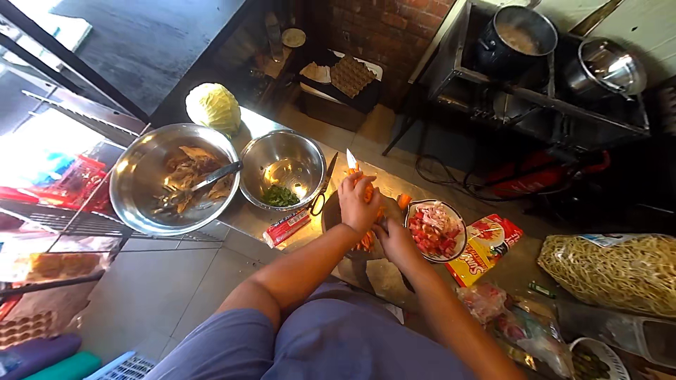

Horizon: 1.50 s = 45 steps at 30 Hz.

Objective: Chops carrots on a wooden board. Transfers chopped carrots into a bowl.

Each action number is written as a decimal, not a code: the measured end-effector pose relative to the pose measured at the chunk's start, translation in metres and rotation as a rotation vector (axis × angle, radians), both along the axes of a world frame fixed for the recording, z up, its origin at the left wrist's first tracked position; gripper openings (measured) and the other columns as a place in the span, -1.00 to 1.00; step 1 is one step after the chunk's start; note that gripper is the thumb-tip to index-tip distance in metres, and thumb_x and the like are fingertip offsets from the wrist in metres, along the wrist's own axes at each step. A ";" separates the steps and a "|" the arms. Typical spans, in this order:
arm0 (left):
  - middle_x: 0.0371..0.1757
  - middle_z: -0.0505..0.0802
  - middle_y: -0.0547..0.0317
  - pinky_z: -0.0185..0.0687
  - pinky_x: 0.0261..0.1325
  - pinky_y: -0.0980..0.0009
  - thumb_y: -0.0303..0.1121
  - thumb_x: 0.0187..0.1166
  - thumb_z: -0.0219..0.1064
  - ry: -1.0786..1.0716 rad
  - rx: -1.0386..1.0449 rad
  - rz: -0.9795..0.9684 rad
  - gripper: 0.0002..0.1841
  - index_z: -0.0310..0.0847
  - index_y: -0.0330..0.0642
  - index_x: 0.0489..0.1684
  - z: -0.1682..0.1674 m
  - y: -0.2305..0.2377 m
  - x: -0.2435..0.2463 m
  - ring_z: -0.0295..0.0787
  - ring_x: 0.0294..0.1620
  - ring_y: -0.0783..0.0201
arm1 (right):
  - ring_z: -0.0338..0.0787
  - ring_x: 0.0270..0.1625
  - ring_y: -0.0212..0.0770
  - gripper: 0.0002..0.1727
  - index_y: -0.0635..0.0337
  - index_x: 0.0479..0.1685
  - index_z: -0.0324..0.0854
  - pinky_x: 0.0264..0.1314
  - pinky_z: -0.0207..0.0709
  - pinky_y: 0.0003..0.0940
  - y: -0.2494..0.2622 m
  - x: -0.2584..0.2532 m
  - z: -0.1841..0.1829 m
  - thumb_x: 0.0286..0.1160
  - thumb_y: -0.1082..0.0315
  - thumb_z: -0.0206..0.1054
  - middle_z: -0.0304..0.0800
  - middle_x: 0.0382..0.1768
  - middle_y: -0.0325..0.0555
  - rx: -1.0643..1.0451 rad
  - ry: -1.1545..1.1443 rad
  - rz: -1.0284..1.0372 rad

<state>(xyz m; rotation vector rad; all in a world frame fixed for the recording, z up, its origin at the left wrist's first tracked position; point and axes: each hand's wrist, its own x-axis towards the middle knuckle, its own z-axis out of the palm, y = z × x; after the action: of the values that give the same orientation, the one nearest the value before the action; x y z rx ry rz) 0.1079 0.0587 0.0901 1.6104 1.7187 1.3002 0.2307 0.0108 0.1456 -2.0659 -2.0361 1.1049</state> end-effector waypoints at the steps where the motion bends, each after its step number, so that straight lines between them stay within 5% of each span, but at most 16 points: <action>1: 0.49 0.65 -0.13 0.42 0.55 -0.14 -0.27 0.54 0.42 0.012 0.031 0.026 -0.69 0.78 -0.06 0.21 0.005 0.005 -0.015 0.49 0.54 -0.18 | 0.82 0.05 0.05 -0.51 0.37 0.22 0.59 0.21 0.64 0.03 0.009 -0.013 0.008 0.84 0.03 0.16 0.79 -0.05 0.18 0.006 0.004 0.037; 4: 0.51 0.64 -0.17 0.41 0.54 -0.16 -0.24 0.58 0.37 0.024 0.055 0.113 -0.65 0.76 -0.11 0.27 0.010 0.021 -0.062 0.50 0.53 -0.20 | 0.78 0.28 0.13 -0.50 0.38 0.32 0.57 0.42 0.58 0.09 0.035 -0.058 0.019 0.87 0.06 0.10 0.77 0.14 0.26 0.002 0.003 0.134; 10: 0.53 0.59 -0.22 0.34 0.61 -0.13 -0.13 0.66 0.33 -0.190 -0.197 0.203 -0.56 0.66 -0.11 0.43 -0.030 0.058 -0.141 0.46 0.58 -0.17 | 0.83 0.20 0.19 -0.54 0.37 0.37 0.47 0.25 0.66 0.13 0.074 -0.133 0.002 0.95 0.14 -0.11 0.75 0.14 0.32 -0.096 -0.054 0.157; 14: 0.64 0.52 -0.29 0.38 0.60 -0.20 0.12 0.88 -0.14 -0.530 -0.608 0.101 -0.37 0.35 -0.15 0.70 -0.049 0.067 -0.161 0.45 0.64 -0.16 | 0.79 0.33 0.23 -0.56 0.31 0.46 0.44 0.32 0.64 0.22 0.081 -0.147 0.003 0.92 0.18 -0.09 0.77 0.22 0.29 -0.048 -0.150 0.130; 16: 0.52 0.65 -0.21 0.44 0.52 -0.18 0.15 0.89 -0.28 -0.621 -0.714 0.089 -0.31 0.48 -0.19 0.58 -0.044 0.065 -0.162 0.56 0.55 -0.08 | 0.81 0.29 0.24 -0.57 0.29 0.44 0.44 0.26 0.66 0.22 0.079 -0.148 0.008 0.93 0.17 -0.11 0.78 0.18 0.27 -0.031 -0.201 0.144; 18: 0.47 0.67 -0.22 0.44 0.50 -0.19 0.10 0.92 -0.25 -0.588 -0.760 0.049 -0.35 0.54 -0.25 0.49 -0.034 0.063 -0.166 0.56 0.52 -0.09 | 0.84 0.24 0.24 -0.57 0.27 0.44 0.43 0.20 0.68 0.23 0.076 -0.146 0.011 0.94 0.17 -0.12 0.80 0.13 0.27 -0.014 -0.251 0.166; 21: 0.69 0.53 -0.15 0.25 0.70 -0.16 -0.14 0.95 -0.17 -0.241 -0.802 -0.181 -0.48 0.38 -0.18 0.73 -0.016 0.066 -0.184 0.39 0.73 -0.09 | 0.87 0.18 0.24 -0.59 0.24 0.42 0.45 0.13 0.70 0.21 0.070 -0.142 0.014 0.93 0.16 -0.10 0.83 0.04 0.25 0.016 -0.282 0.165; 25: 0.48 0.73 -0.17 0.45 0.53 -0.29 -0.35 0.77 0.09 0.232 -0.730 -0.145 -0.58 0.62 0.00 0.54 -0.010 0.077 -0.204 0.62 0.53 -0.19 | 0.85 0.20 0.20 -0.59 0.21 0.37 0.46 0.17 0.69 0.17 0.067 -0.135 0.017 0.94 0.12 -0.13 0.82 0.02 0.21 -0.013 -0.237 0.135; 29: 0.55 0.60 -0.36 0.46 0.53 -0.32 -0.49 0.53 0.36 0.433 -0.758 -0.107 -0.48 0.56 -0.24 0.53 -0.030 0.106 -0.217 0.53 0.56 -0.36 | 0.84 0.22 0.20 -0.58 0.23 0.33 0.46 0.20 0.68 0.17 0.063 -0.127 0.017 0.95 0.12 -0.13 0.80 0.05 0.21 -0.022 -0.167 0.117; 38: 0.40 0.72 -0.36 0.47 0.48 -0.32 -0.61 0.53 0.28 0.704 -0.835 -0.565 -0.54 0.61 -0.28 0.45 -0.038 0.128 -0.200 0.62 0.48 -0.33 | 0.83 0.24 0.13 -0.58 0.22 0.32 0.49 0.27 0.66 0.12 0.051 -0.105 0.017 0.96 0.13 -0.17 0.77 0.13 0.17 -0.001 -0.161 0.114; 41: 0.38 0.72 -0.37 0.48 0.51 -0.31 -0.58 0.62 0.20 0.582 -0.648 -0.423 -0.63 0.67 -0.32 0.37 -0.018 0.106 -0.200 0.63 0.46 -0.32 | 0.83 0.23 0.15 -0.57 0.20 0.34 0.48 0.25 0.66 0.13 0.046 -0.102 0.018 0.96 0.11 -0.16 0.80 0.09 0.18 0.015 -0.188 0.115; 43: 0.31 0.76 -0.28 0.53 0.54 -0.11 -0.38 0.81 0.15 0.358 -0.384 -0.234 -0.70 0.68 -0.34 0.29 0.004 0.086 -0.195 0.71 0.39 -0.16 | 0.83 0.25 0.17 -0.56 0.23 0.38 0.47 0.27 0.66 0.14 0.045 -0.104 0.019 0.96 0.13 -0.17 0.81 0.10 0.21 0.015 -0.187 0.121; 45: 0.12 0.82 -0.18 0.71 0.35 0.10 -0.29 0.76 0.30 0.159 -0.138 -0.161 -0.72 0.71 -0.36 0.14 0.016 0.067 -0.182 0.82 0.16 0.02 | 0.81 0.29 0.18 -0.57 0.24 0.40 0.47 0.31 0.64 0.15 0.044 -0.108 0.018 0.95 0.16 -0.17 0.79 0.14 0.21 0.000 -0.163 0.130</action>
<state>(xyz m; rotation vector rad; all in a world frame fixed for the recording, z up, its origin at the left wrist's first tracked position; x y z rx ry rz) -0.0738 0.1252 0.1064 1.7703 1.6898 0.9796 0.1226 0.0551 0.1640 -2.1159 -2.2735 0.9823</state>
